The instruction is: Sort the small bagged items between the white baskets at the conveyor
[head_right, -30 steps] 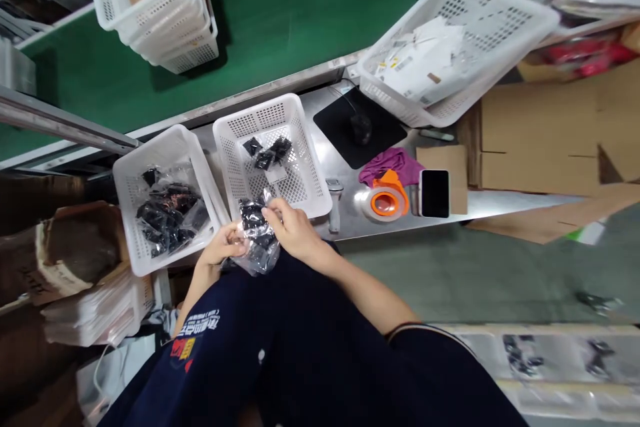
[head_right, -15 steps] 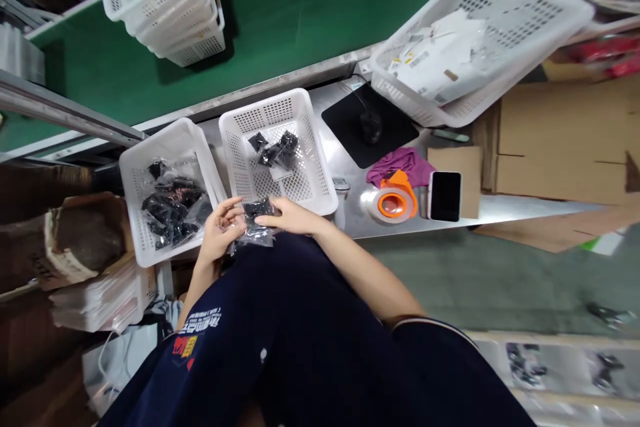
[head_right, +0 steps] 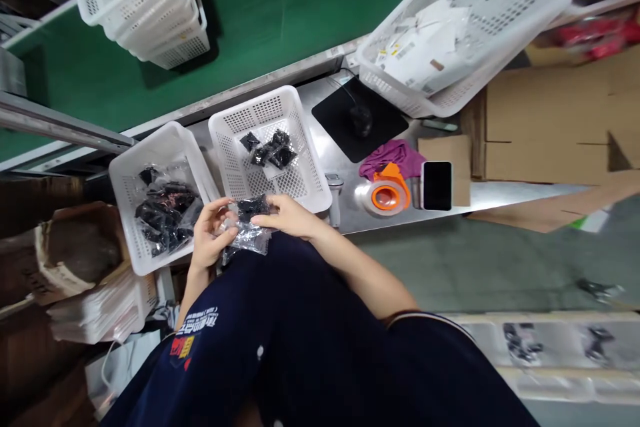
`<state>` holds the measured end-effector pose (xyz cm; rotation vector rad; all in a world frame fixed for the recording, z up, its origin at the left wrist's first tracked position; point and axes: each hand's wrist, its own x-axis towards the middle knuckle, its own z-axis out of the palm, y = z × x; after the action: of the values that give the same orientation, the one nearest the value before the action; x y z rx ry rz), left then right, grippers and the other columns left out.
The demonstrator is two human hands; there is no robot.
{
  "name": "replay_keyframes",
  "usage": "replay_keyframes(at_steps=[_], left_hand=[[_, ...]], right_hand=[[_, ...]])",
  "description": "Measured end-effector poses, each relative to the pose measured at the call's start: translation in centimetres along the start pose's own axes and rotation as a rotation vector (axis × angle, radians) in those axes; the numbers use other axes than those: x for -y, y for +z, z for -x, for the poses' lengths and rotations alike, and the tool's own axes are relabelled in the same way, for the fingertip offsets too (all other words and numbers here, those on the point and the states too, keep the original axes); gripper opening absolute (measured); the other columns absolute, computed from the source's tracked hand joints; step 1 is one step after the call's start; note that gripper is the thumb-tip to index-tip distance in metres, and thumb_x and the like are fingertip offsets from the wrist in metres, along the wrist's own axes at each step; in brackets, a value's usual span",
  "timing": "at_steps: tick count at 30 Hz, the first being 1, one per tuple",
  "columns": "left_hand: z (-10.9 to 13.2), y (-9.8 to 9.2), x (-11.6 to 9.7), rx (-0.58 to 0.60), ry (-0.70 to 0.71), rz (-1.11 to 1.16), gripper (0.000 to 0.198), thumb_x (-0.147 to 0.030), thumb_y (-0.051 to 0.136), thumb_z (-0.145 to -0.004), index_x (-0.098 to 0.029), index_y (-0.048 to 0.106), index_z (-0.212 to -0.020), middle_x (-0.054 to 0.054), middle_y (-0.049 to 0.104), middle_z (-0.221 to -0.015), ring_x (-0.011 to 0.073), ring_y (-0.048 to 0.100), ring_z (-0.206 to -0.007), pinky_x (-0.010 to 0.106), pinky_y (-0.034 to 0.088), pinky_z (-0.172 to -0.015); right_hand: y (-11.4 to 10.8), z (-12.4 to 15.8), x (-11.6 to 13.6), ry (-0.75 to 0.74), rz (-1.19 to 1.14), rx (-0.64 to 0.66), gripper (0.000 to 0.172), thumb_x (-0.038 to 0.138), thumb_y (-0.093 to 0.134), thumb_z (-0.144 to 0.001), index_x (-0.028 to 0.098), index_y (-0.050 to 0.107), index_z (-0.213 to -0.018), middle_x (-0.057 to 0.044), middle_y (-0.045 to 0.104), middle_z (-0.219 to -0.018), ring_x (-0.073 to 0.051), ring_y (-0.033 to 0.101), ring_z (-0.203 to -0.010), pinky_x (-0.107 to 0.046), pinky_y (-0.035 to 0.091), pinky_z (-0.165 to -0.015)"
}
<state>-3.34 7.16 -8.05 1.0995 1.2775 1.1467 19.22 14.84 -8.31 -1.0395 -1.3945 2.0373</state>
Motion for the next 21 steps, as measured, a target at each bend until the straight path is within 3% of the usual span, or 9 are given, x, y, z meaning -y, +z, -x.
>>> replay_keyframes(at_steps=[2, 5, 8, 12, 14, 16, 18, 19, 21], left_hand=[[0.0, -0.1, 0.1, -0.005, 0.02, 0.009, 0.06, -0.034, 0.093, -0.08, -0.03, 0.071, -0.136, 0.01, 0.068, -0.142, 0.0214, 0.069, -0.104, 0.033, 0.059, -0.088], [0.0, -0.4, 0.5, -0.024, 0.057, 0.012, 0.059, -0.034, 0.092, -0.082, -0.031, 0.07, -0.137, 0.011, 0.062, -0.153, 0.0238, 0.069, -0.114, 0.039, 0.058, -0.101], [-0.1, -0.8, 0.9, -0.058, 0.1, -0.02, 0.053, -0.036, 0.091, -0.084, -0.029, 0.07, -0.132, 0.012, 0.059, -0.157, 0.0247, 0.068, -0.117, 0.043, 0.056, -0.108], [-0.3, -1.1, 0.8, -0.089, 0.127, -0.057, 0.045, -0.038, 0.089, -0.085, -0.027, 0.071, -0.125, 0.013, 0.06, -0.155, 0.023, 0.068, -0.11, 0.043, 0.056, -0.105], [-0.2, -1.0, 0.6, -0.1, 0.171, -0.078, 0.041, -0.036, 0.087, -0.087, -0.027, 0.07, -0.124, 0.013, 0.06, -0.155, 0.0228, 0.069, -0.109, 0.044, 0.055, -0.106], [-0.1, -0.8, 0.2, -0.11, 0.24, -0.134, 0.038, -0.034, 0.084, -0.09, -0.028, 0.07, -0.125, 0.013, 0.059, -0.154, 0.0236, 0.069, -0.113, 0.044, 0.055, -0.108], [0.1, -0.6, -0.3, -0.128, 0.321, -0.25, 0.034, -0.032, 0.081, -0.093, -0.028, 0.069, -0.125, 0.012, 0.059, -0.153, 0.0261, 0.067, -0.122, 0.046, 0.054, -0.11], [0.2, -0.5, -0.5, -0.136, 0.363, -0.321, 0.032, -0.031, 0.079, -0.095, -0.028, 0.069, -0.125, 0.012, 0.06, -0.152, 0.0271, 0.066, -0.125, 0.047, 0.055, -0.11], [0.2, -0.4, -0.9, -0.131, 0.447, -0.438, 0.032, -0.029, 0.075, -0.098, -0.029, 0.067, -0.129, 0.012, 0.059, -0.152, 0.0263, 0.066, -0.126, 0.045, 0.058, -0.105]], right_hand=[[0.1, -0.2, -0.2, 0.057, -0.109, 0.022, 0.049, 0.058, 0.091, -0.072, 0.019, 0.076, -0.098, -0.005, 0.08, -0.095, -0.027, 0.076, -0.095, -0.045, 0.064, -0.091], [0.2, -0.4, -0.7, 0.049, -0.191, -0.054, 0.049, 0.054, 0.093, -0.07, 0.019, 0.075, -0.101, -0.007, 0.081, -0.104, -0.028, 0.076, -0.103, -0.048, 0.062, -0.1], [0.1, -0.6, -0.8, -0.016, -0.199, -0.201, 0.055, 0.056, 0.092, -0.071, 0.021, 0.073, -0.109, -0.009, 0.08, -0.116, -0.029, 0.075, -0.112, -0.05, 0.059, -0.109], [-1.2, -2.2, -0.4, -0.164, -0.056, -0.461, 0.071, 0.067, 0.084, -0.081, 0.023, 0.06, -0.131, -0.013, 0.074, -0.131, -0.031, 0.071, -0.122, -0.053, 0.057, -0.114], [-2.3, -3.9, -0.4, -0.228, 0.095, -0.615, 0.088, 0.072, 0.076, -0.086, 0.023, 0.044, -0.152, -0.019, 0.061, -0.151, -0.034, 0.062, -0.14, -0.056, 0.05, -0.122], [-3.1, -5.3, -0.6, -0.221, 0.23, -0.711, 0.111, 0.073, 0.075, -0.087, 0.022, 0.019, -0.168, -0.023, 0.036, -0.172, -0.038, 0.04, -0.16, -0.062, 0.037, -0.131], [-3.1, -5.9, -0.8, -0.115, 0.237, -0.654, 0.119, 0.073, 0.074, -0.087, 0.022, 0.008, -0.171, -0.024, 0.023, -0.178, -0.04, 0.027, -0.166, -0.065, 0.03, -0.133], [-2.7, -5.7, -0.8, -0.036, 0.181, -0.544, 0.114, 0.072, 0.074, -0.088, 0.022, 0.013, -0.171, -0.023, 0.028, -0.176, -0.04, 0.031, -0.164, -0.066, 0.033, -0.131], [-1.2, -4.6, -0.9, 0.129, 0.0, -0.185, 0.099, 0.07, 0.077, -0.087, 0.023, 0.036, -0.165, -0.021, 0.052, -0.161, -0.038, 0.053, -0.149, -0.062, 0.052, -0.119]])
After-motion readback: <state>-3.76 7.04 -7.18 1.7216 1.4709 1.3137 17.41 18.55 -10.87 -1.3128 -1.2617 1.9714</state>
